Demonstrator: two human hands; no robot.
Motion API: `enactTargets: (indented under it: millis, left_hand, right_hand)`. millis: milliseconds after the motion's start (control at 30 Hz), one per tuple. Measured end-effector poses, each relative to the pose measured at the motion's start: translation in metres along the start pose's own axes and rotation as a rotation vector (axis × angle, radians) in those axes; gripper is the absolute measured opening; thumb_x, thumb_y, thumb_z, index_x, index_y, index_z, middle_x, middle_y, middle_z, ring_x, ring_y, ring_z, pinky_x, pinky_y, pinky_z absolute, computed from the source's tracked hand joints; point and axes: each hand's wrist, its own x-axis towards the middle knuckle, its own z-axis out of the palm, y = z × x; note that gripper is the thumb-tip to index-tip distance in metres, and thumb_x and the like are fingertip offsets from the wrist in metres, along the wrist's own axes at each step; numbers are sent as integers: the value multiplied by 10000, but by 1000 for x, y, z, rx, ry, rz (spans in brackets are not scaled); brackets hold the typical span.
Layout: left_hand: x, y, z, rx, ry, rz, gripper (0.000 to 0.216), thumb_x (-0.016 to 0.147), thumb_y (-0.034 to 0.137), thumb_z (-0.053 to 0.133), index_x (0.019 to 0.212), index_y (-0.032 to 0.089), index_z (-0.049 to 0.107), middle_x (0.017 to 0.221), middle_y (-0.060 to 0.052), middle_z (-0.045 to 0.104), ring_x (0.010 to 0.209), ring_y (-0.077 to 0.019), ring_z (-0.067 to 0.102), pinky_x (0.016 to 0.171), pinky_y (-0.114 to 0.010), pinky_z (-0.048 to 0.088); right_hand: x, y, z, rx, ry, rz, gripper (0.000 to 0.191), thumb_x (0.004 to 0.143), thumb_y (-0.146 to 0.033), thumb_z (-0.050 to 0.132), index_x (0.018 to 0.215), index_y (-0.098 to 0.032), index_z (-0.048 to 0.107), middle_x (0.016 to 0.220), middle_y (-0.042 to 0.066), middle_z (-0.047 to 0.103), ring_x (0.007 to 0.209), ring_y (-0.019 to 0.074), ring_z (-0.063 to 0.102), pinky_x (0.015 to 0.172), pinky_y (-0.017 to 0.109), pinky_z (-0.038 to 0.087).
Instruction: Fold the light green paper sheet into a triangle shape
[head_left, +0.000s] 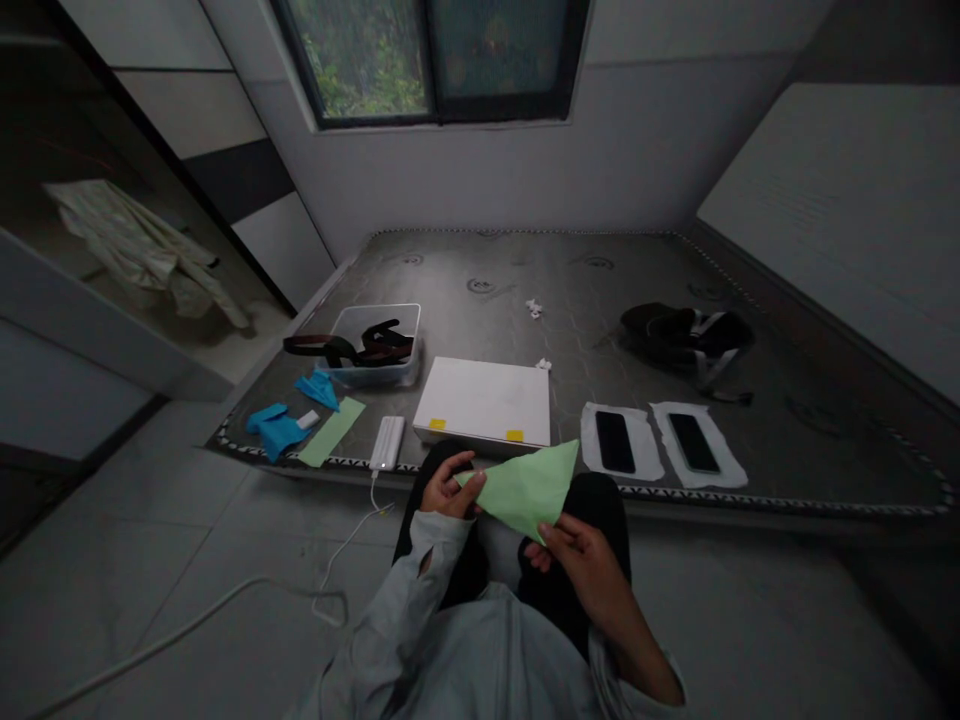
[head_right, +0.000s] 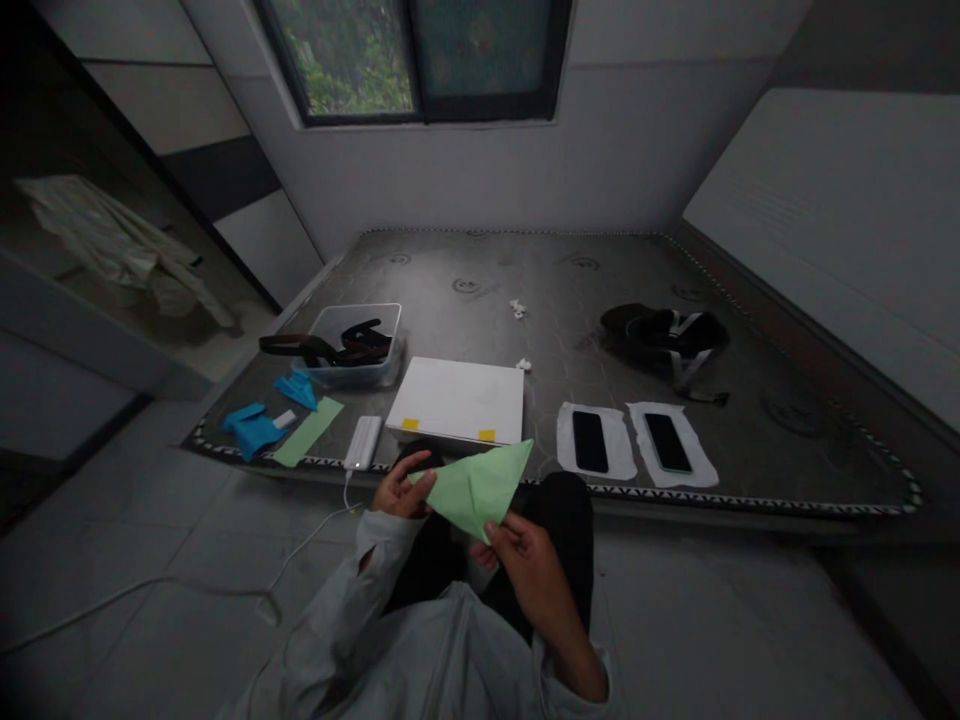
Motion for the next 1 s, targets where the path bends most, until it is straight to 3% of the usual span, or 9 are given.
enactTargets:
  millis: [67, 133, 300, 400, 467, 600, 700, 867, 1000]
  left_hand:
    - [-1, 2, -1, 91, 11, -9, 731, 495, 569, 802, 1024, 80, 680, 353, 59, 539, 268, -56, 461, 301, -129, 346]
    - [-4, 5, -2, 137, 32, -5, 733, 500, 589, 787, 1003, 62, 702, 290, 78, 466, 268, -69, 479, 302, -124, 340]
    - [-17, 15, 3, 151, 115, 107, 629, 566, 540, 774, 976, 66, 715, 343, 47, 539, 314, -65, 512, 329, -116, 366]
    - [-25, 19, 6, 212, 135, 192, 541, 639, 501, 741, 979, 81, 721, 360, 43, 546, 334, -67, 523, 333, -115, 368]
    - [-29, 20, 5, 249, 140, 219, 523, 666, 495, 721, 1005, 97, 718, 390, 35, 574, 349, -76, 542, 347, -125, 399]
    - [-29, 15, -2, 227, 128, 222, 526, 667, 505, 721, 1024, 120, 710, 627, -19, 719, 441, -93, 620, 453, -154, 514]
    - [-22, 10, -10, 241, 8, 222, 554, 720, 522, 668, 1091, 111, 677, 759, -55, 752, 518, -110, 655, 524, -178, 547]
    - [-10, 16, -21, 413, -367, 337, 531, 750, 523, 606, 1103, 132, 678, 1002, -117, 745, 944, -240, 693, 822, -311, 559]
    - [-6, 27, -21, 531, -405, 262, 489, 741, 467, 641, 1112, 152, 675, 887, -96, 770, 822, -225, 721, 770, -307, 568]
  right_hand:
    - [0, 1, 0, 6, 0, -5, 350, 823, -485, 614, 835, -141, 679, 688, 68, 735, 604, 158, 647, 612, 266, 506]
    - [0, 0, 1, 23, -1, -2, 394, 820, -506, 605, 905, -131, 688, 744, 92, 749, 649, 187, 673, 650, 300, 528]
    - [-2, -10, 7, 55, 42, 0, 547, 768, -613, 597, 1009, -130, 688, 897, 125, 758, 751, 260, 708, 773, 414, 549]
    - [-5, -15, 11, 75, 26, -26, 606, 698, -589, 690, 1124, -160, 647, 999, 120, 748, 842, 278, 709, 865, 444, 526]
    - [-5, -17, 13, 57, 56, -23, 593, 675, -548, 733, 1123, -168, 651, 995, 120, 751, 876, 291, 705, 879, 450, 522]
    - [-2, -19, 17, -20, 162, -16, 558, 747, -615, 619, 1025, -138, 701, 874, 129, 766, 800, 302, 712, 806, 449, 546]
    - [0, -19, 17, -39, 214, -38, 599, 748, -658, 579, 988, -123, 702, 794, 116, 764, 716, 286, 707, 743, 421, 556]
    - [-2, -15, 12, -172, 249, -86, 452, 789, -598, 576, 817, -161, 690, 720, 78, 743, 677, 258, 697, 693, 351, 548]
    - [-3, -12, 9, -326, 200, -119, 374, 822, -538, 571, 816, -189, 706, 738, 57, 740, 700, 236, 694, 665, 291, 529]
